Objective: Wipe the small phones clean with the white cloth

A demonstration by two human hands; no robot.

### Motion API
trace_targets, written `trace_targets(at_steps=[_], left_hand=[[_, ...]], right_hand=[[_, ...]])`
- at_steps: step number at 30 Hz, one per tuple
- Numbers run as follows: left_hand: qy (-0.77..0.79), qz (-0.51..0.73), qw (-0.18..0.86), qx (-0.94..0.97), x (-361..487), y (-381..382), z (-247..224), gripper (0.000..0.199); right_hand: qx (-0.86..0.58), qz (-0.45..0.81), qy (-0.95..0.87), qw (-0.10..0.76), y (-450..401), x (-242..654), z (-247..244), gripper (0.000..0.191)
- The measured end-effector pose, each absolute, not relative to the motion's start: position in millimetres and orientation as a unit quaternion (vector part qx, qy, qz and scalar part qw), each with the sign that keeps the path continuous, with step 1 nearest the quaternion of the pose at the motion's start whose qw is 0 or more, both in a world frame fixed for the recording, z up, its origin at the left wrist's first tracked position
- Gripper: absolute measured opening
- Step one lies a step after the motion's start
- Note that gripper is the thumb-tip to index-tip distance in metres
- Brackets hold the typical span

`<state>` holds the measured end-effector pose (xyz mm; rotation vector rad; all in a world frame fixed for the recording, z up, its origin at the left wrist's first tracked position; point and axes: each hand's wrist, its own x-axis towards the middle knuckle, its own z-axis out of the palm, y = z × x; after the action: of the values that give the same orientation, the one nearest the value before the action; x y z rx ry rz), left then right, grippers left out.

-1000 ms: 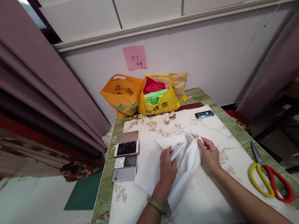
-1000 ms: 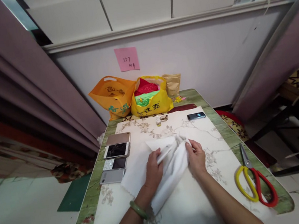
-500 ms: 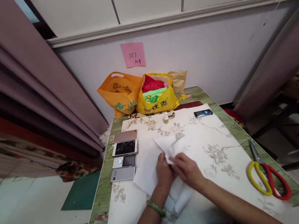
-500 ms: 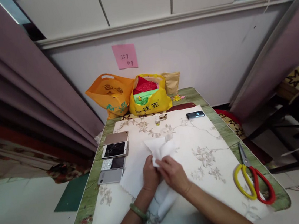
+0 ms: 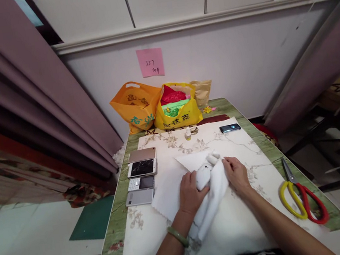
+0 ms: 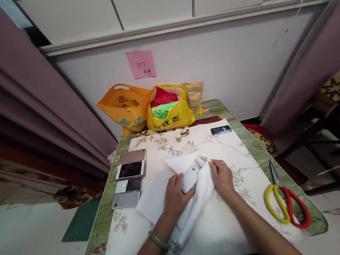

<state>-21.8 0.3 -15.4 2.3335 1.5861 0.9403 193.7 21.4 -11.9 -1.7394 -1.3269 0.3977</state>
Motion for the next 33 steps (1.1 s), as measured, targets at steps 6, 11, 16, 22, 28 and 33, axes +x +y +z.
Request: trace_targets(at_steps=[6, 11, 16, 22, 28, 33], left_hand=[[0.537, 0.311, 0.070, 0.781, -23, -4, -17, 0.073], [0.546, 0.342, 0.083, 0.760, -24, -2, -23, 0.079], [0.542, 0.356, 0.104, 0.754, -28, -1, -28, 0.076], [0.557, 0.345, 0.160, 0.738, -27, -1, -23, 0.094], [0.542, 0.352, 0.153, 0.747, -28, -1, -26, 0.089], [0.548, 0.349, 0.147, 0.746, -28, -1, -25, 0.092]], right_hand=[[-0.676, 0.244, -0.489, 0.494, 15, 192, 0, 0.046], [-0.607, 0.188, -0.671, 0.382, 3, 148, 14, 0.031], [-0.519, 0.119, -0.811, 0.244, -4, 121, 10, 0.024], [-0.664, 0.060, -0.693, 0.275, 22, 160, 3, 0.027], [-0.495, 0.092, -0.824, 0.260, -1, 137, 6, 0.023], [-0.574, 0.069, -0.774, 0.257, 16, 152, 7, 0.020]])
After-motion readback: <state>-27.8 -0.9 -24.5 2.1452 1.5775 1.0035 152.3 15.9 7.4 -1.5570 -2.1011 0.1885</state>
